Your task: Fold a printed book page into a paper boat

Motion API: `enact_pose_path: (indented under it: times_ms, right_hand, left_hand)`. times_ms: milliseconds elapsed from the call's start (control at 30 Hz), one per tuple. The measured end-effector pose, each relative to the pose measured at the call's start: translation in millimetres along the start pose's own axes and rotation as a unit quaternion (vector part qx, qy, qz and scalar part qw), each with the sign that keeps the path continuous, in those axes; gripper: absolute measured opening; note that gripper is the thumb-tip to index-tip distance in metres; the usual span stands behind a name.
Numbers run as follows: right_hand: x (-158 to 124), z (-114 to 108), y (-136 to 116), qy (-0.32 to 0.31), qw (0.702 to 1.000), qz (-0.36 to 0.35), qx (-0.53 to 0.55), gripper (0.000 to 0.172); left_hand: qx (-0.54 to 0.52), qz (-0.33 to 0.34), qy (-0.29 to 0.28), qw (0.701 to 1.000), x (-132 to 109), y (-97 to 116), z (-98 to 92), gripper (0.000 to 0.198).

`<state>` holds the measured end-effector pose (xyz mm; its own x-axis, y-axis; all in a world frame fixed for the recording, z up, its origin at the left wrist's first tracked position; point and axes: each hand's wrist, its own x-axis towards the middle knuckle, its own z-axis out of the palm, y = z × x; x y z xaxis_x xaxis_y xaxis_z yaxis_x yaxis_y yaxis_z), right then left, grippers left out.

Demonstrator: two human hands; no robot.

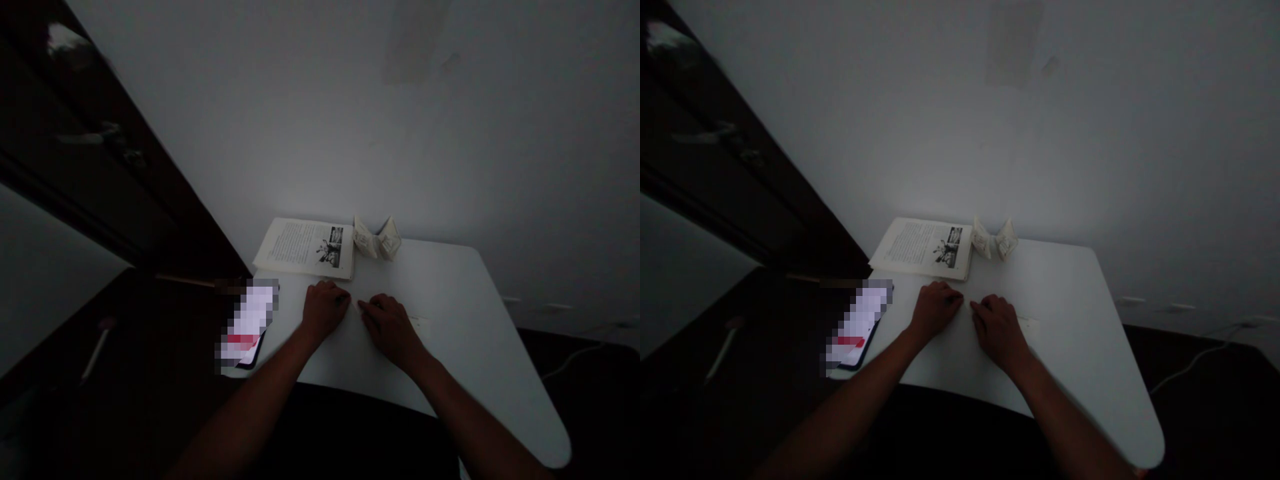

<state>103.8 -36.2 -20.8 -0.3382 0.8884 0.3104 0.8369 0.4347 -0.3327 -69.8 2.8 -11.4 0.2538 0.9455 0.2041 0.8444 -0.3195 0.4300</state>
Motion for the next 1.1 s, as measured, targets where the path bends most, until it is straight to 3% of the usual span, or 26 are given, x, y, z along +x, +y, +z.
enact_pose_path:
  times_ms: [167,400,667,1100]
  right_hand:
    - [0.3,-0.2,-0.6,0.0,1.0,0.003,0.003,0.028]
    - [0.1,0.5,0.4,0.002,1.0,0.002,-0.001,0.028]
    - [-0.3,0.1,1.2,-0.004,1.0,0.004,0.006,0.029]
    - [0.4,-0.7,-0.1,-0.006,1.0,0.008,0.01,0.03]
  left_hand:
    - [-0.028,0.005,-0.006,1.0,0.1,0.5,-4.8,0.013]
    - [-0.02,0.011,-0.021,1.0,-3.7,2.5,-5.8,0.031]
    - [-0.01,-0.019,0.019,1.0,-1.4,2.0,-0.9,0.012]
    - [-0.027,0.01,-0.004,1.0,-0.3,0.8,-3.5,0.029]
